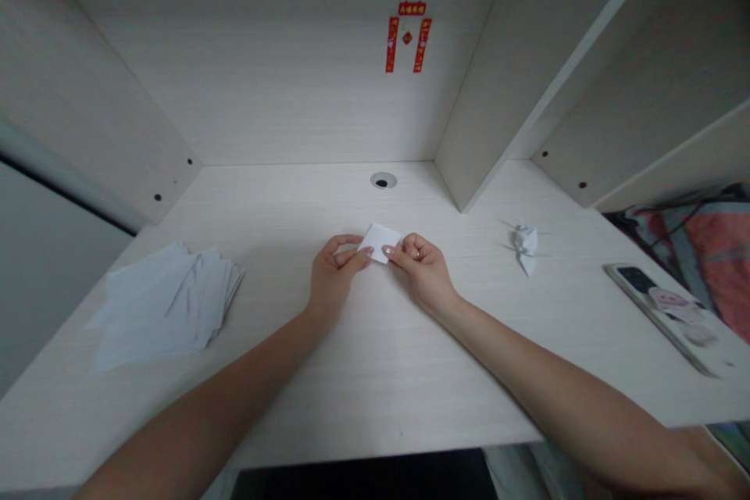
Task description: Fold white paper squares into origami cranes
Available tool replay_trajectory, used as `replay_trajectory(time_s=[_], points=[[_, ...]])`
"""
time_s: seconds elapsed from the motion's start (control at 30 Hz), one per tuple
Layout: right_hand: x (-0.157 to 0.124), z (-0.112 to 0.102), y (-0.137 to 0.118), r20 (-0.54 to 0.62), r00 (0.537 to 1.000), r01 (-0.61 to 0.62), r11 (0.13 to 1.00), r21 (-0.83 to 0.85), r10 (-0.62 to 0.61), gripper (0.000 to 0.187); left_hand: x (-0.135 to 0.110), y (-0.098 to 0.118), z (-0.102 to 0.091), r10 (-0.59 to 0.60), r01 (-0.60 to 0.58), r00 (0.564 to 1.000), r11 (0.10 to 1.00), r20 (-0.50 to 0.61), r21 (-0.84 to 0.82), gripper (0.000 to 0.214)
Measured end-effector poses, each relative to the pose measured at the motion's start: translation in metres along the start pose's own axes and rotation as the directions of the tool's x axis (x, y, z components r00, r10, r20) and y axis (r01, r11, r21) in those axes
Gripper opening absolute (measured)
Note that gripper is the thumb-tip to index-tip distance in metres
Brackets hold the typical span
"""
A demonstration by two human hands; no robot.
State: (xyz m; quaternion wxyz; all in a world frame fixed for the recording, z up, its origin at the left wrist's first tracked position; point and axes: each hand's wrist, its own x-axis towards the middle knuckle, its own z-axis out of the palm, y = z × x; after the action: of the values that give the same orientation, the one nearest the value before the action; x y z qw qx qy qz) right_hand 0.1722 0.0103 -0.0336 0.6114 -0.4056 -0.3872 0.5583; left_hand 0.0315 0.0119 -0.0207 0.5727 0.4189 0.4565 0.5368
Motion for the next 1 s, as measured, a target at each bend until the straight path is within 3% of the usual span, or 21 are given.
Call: replay_trajectory(time_s=[0.2, 0.4, 0.57, 0.77, 1.0], points=[[0.0015, -0.0003, -0.0034, -0.030, 0.999, -0.024, 0.999, 0.024, 0.025, 0.047, -0.0019, 0.0009, -0.0006, -0.017, 0.021, 0.998, 0.997, 0.056, -0.071, 0.040], [0.0026, -0.0005, -0.0045, -0.040, 0.999, 0.011, 1.000, -0.005, -0.011, 0.044, -0.0013, 0.0001, -0.0028, -0.023, 0.027, 0.999, 0.995, 0.042, -0.100, 0.053], [0.0031, -0.0016, -0.0029, -0.037, 0.999, 0.031, 1.000, 0.002, -0.031, 0.042, 0.0015, -0.0030, -0.0036, -0.044, 0.052, 0.996, 0.991, 0.071, -0.122, 0.036], [0.0036, -0.0029, -0.0014, -0.039, 0.998, 0.055, 0.998, -0.007, -0.056, 0.039, 0.0013, -0.0031, -0.0015, -0.072, 0.063, 0.993, 0.994, 0.099, 0.091, 0.030], [0.0025, -0.0022, -0.0013, -0.010, 0.996, 0.093, 0.994, -0.054, -0.094, 0.037, 0.0005, -0.0024, -0.0020, -0.073, 0.072, 0.995, 0.997, 0.063, 0.017, 0.026]])
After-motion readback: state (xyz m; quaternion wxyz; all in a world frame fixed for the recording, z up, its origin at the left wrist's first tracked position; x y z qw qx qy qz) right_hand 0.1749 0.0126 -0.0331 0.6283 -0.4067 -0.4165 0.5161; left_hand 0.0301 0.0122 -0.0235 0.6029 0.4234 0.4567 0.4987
